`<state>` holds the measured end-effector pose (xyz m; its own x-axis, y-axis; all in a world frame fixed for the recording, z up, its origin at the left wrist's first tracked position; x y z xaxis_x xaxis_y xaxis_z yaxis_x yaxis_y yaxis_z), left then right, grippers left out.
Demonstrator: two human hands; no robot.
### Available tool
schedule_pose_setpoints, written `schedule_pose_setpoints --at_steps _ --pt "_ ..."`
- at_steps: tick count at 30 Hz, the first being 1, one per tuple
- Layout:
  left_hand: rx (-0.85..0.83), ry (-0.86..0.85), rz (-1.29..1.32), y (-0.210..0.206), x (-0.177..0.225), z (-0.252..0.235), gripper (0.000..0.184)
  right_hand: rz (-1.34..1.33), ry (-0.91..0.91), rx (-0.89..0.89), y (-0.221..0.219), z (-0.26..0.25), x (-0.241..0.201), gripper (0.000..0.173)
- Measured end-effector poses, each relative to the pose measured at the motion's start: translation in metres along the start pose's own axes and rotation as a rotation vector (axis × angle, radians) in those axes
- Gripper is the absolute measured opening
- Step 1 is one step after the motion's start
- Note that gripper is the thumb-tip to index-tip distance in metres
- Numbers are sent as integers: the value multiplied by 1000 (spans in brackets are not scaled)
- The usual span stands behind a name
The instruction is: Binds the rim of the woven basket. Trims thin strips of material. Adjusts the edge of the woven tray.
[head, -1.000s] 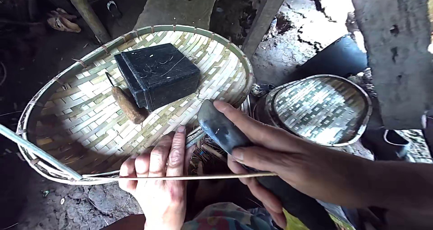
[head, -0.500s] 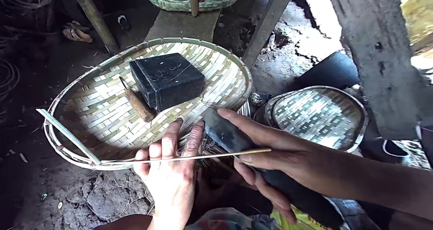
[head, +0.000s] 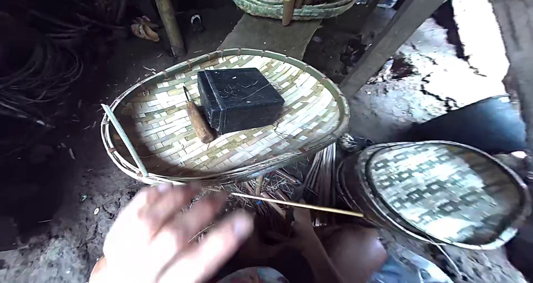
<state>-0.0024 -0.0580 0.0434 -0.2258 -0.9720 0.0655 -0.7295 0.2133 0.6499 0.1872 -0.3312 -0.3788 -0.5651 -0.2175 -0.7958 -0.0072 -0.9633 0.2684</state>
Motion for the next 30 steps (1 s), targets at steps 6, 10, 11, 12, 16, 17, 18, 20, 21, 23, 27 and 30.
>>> schedule_pose_setpoints --at_steps 6,10,11,12,16,17,18,20,21,23,27,30 --pt "-537 -210 -23 -31 -30 -67 43 23 434 117 16 19 -68 52" --pt "-673 -137 212 -48 -38 -54 34 23 1142 21 52 105 -243 46" --pt "-686 -120 249 -46 -41 -50 34 75 1352 -31 55 126 -276 43" --pt "-699 -108 285 -42 -47 -48 35 178 1536 -109 53 147 -306 43" --pt "-729 -63 381 -30 -77 -45 32 536 1936 -544 6 212 -365 43" --pt "-727 -66 370 -29 -78 -45 32 606 1972 -655 -8 219 -368 40" --pt "-735 -68 347 -30 -77 -45 32 669 1978 -756 -19 222 -369 38" --pt "-749 -67 294 -34 -74 -46 33 764 1937 -891 -32 220 -368 36" --pt "-758 -66 293 -35 -73 -46 31 783 1903 -936 -35 216 -368 34" --pt "-773 -36 319 -37 -71 -47 29 824 1833 -1010 -39 208 -369 38" --pt "-824 43 402 -39 -74 -46 33 857 1779 -1094 -41 206 -372 43" --pt "-848 52 472 -42 -77 -45 32 893 1763 -1135 -44 205 -371 42"
Point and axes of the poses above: each hand's wrist, its own z-axis away from the middle knuckle, its own y-axis out of the back of the hand, x = y × z, the point moved 5 cm from there along -z, towards the middle knuckle, and after that the axes turned 2 degrees about x, right-handed, at the moved point
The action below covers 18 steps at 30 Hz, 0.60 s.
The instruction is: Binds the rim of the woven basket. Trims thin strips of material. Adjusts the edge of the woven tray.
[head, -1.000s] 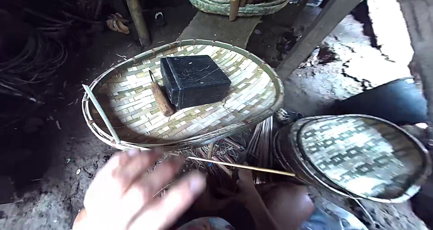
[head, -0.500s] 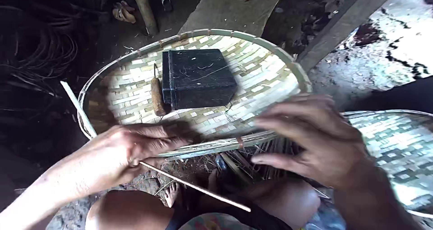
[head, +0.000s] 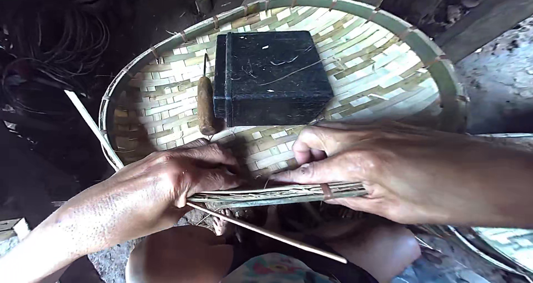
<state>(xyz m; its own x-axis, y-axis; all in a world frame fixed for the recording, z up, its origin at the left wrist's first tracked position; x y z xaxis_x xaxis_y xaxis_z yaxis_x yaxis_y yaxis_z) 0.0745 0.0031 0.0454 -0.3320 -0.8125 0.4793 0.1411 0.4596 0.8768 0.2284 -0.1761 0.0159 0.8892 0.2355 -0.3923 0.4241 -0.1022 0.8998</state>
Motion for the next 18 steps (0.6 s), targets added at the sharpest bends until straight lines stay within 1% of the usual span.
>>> schedule_pose_setpoints --at_steps 3,6,12,16,18 --pt "-24 -3 60 -1 -3 -2 27 -8 3 -44 -1 -1 1 41" --pt "-43 -3 93 -3 -6 -3 29 -7 6 -89 -2 -2 2 43" --pt "-42 -14 149 -7 -12 -2 35 20 18 -118 -1 -3 1 46" --pt "-56 -24 161 -8 -14 -3 33 -5 33 -142 0 -6 2 46" --pt "-58 -37 164 -9 -15 -5 31 -56 4 -189 0 -8 5 48"
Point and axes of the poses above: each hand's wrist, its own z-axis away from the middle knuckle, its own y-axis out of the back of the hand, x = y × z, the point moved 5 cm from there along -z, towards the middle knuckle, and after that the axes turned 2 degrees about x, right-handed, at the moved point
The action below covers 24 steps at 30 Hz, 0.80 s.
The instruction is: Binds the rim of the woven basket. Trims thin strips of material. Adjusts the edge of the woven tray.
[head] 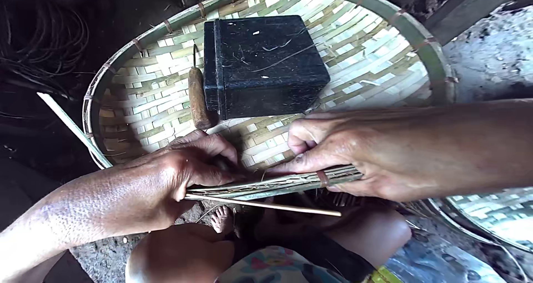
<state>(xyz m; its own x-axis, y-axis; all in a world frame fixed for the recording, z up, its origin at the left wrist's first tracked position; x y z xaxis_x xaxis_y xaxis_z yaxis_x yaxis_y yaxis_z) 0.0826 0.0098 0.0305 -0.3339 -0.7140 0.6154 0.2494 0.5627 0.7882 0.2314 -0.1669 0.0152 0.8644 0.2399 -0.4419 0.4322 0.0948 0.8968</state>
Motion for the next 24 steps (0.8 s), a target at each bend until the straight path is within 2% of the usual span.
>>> schedule_pose_setpoints --at_steps 2,5,9,10,12,14,18,24 --pt "-13 6 2 0 -1 -1 29 -71 -42 -73 -1 -2 5 46" --pt "-22 12 -49 2 3 -3 28 -129 -86 -81 3 -3 4 47" --pt "44 -1 -204 7 14 -3 32 118 -81 135 13 -3 -21 62" --pt "59 12 -231 7 16 -2 32 157 -89 174 12 -7 -28 60" --pt "103 42 -273 8 19 3 28 205 -90 221 5 -16 -37 38" --pt "147 47 -308 8 21 7 23 171 -95 253 0 -23 -37 25" --pt "174 7 -253 8 20 8 20 87 -50 290 1 -23 -35 20" --pt "108 -20 -131 9 12 5 17 21 -50 209 4 -27 -31 17"
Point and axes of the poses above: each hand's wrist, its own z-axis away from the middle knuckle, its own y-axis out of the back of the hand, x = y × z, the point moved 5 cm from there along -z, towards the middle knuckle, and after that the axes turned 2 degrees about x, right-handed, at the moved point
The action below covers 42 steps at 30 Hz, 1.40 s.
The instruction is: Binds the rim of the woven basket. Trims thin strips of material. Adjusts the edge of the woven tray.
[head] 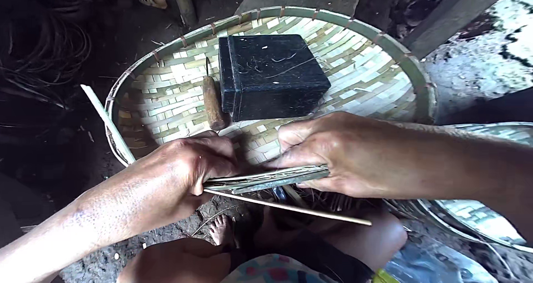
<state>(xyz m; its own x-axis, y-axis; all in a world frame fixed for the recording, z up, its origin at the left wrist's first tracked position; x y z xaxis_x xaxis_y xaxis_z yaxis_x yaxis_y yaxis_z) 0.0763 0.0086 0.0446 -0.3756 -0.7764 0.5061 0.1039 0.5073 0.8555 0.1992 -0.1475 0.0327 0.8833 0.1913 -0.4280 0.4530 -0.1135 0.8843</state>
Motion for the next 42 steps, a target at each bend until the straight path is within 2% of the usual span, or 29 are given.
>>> schedule_pose_setpoints --at_steps 5,8,12,14,17,21,27,36,37,39,41,42 --pt "-7 3 29 -2 -5 -1 14 -41 -30 -121 4 -6 2 13" --pt "1 -10 -72 0 0 0 13 -2 2 -38 3 -3 1 17" --pt "18 -43 -272 -3 24 -16 42 39 -59 100 14 23 0 43" --pt "52 -23 -314 -11 32 -29 39 81 -92 145 14 36 5 37" --pt "45 22 -333 -20 34 -45 25 59 -60 176 10 39 9 20" --pt "41 64 -299 -22 30 -49 13 -32 -40 105 12 35 14 23" --pt "-5 107 -195 -20 23 -51 15 -85 -3 -13 11 28 21 21" --pt "-119 128 23 -18 14 -57 15 -121 -130 -220 11 21 21 12" --pt "-112 134 37 -17 14 -57 16 -91 -128 -193 11 22 20 12" --pt "-69 166 74 -17 15 -55 20 9 -91 -27 12 30 14 24" --pt "-21 185 91 -14 18 -50 24 88 -91 211 19 50 0 38" --pt "6 164 72 -12 20 -48 30 33 -88 380 25 65 -6 43"
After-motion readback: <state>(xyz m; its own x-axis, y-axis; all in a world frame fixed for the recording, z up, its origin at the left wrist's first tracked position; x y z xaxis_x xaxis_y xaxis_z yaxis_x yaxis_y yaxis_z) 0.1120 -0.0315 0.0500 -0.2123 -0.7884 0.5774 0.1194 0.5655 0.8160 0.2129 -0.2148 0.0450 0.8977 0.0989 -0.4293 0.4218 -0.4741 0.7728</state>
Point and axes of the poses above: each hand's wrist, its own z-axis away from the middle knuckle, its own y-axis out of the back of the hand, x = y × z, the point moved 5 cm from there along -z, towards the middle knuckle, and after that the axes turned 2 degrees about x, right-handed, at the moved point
